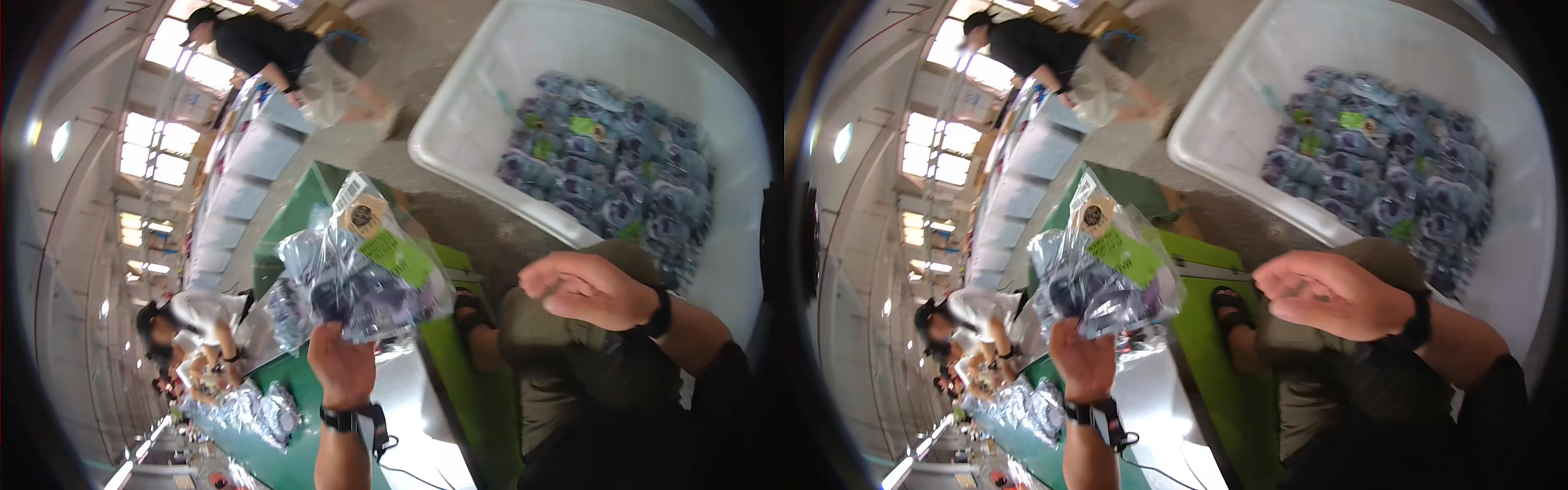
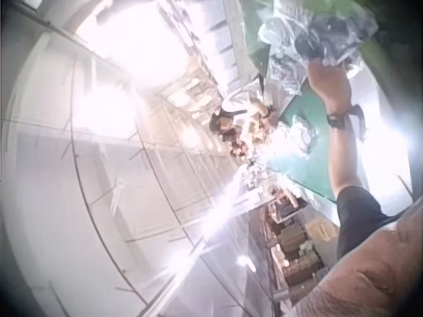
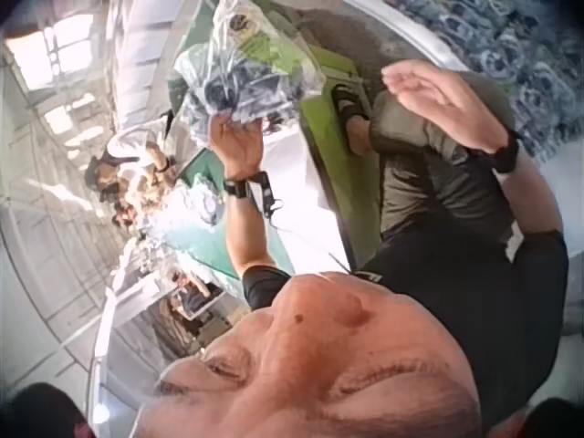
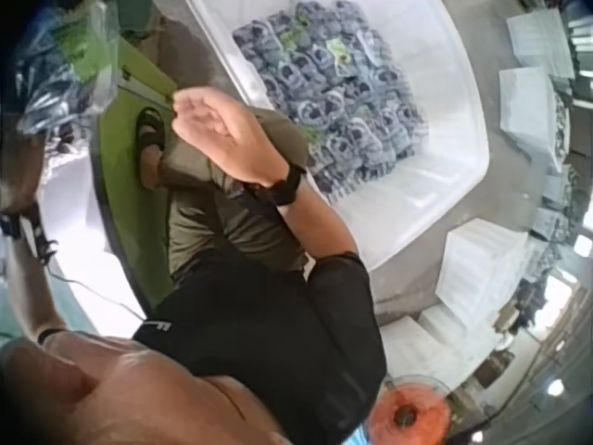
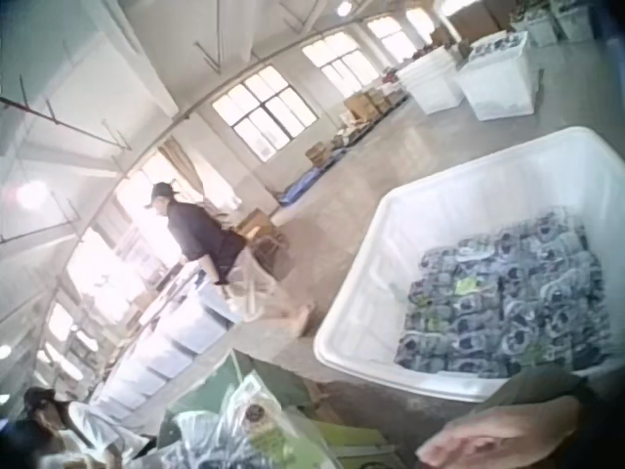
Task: The person picks packaged footwear from a conveyor belt and places them into a large white bin. The person handles the items one at a time, alternating between different types of packaged shoes and sandals.
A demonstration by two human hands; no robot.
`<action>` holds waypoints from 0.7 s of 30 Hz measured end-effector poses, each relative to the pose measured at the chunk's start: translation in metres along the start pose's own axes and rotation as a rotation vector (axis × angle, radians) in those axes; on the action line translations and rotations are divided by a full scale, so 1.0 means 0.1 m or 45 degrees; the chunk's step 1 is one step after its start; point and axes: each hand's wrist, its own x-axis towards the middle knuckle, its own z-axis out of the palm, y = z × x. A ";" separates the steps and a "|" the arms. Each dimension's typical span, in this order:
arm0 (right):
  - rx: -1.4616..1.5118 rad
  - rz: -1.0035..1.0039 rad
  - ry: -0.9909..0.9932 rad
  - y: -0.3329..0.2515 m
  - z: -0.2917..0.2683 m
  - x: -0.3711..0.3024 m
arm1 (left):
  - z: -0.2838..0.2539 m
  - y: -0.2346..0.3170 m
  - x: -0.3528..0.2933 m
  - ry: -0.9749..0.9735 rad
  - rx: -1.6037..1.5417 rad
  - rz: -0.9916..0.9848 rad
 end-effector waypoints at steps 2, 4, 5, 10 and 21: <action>-0.062 -0.050 0.015 -0.02 0.03 -0.02 | 0.35 -0.23 -0.30 -0.091 0.015 0.058; -0.003 0.004 0.027 -0.05 0.15 -0.07 | 0.60 -0.38 -0.49 0.011 0.150 0.025; -0.067 -0.088 0.056 -0.07 0.23 -0.09 | 0.69 -0.44 -0.59 -0.044 0.124 0.025; -0.405 -0.155 0.131 -0.14 0.34 -0.18 | 0.84 -0.71 -0.88 -0.071 0.393 0.208; -0.053 0.162 -0.217 0.09 0.15 -0.12 | 0.68 -0.75 -1.08 -0.087 0.599 0.015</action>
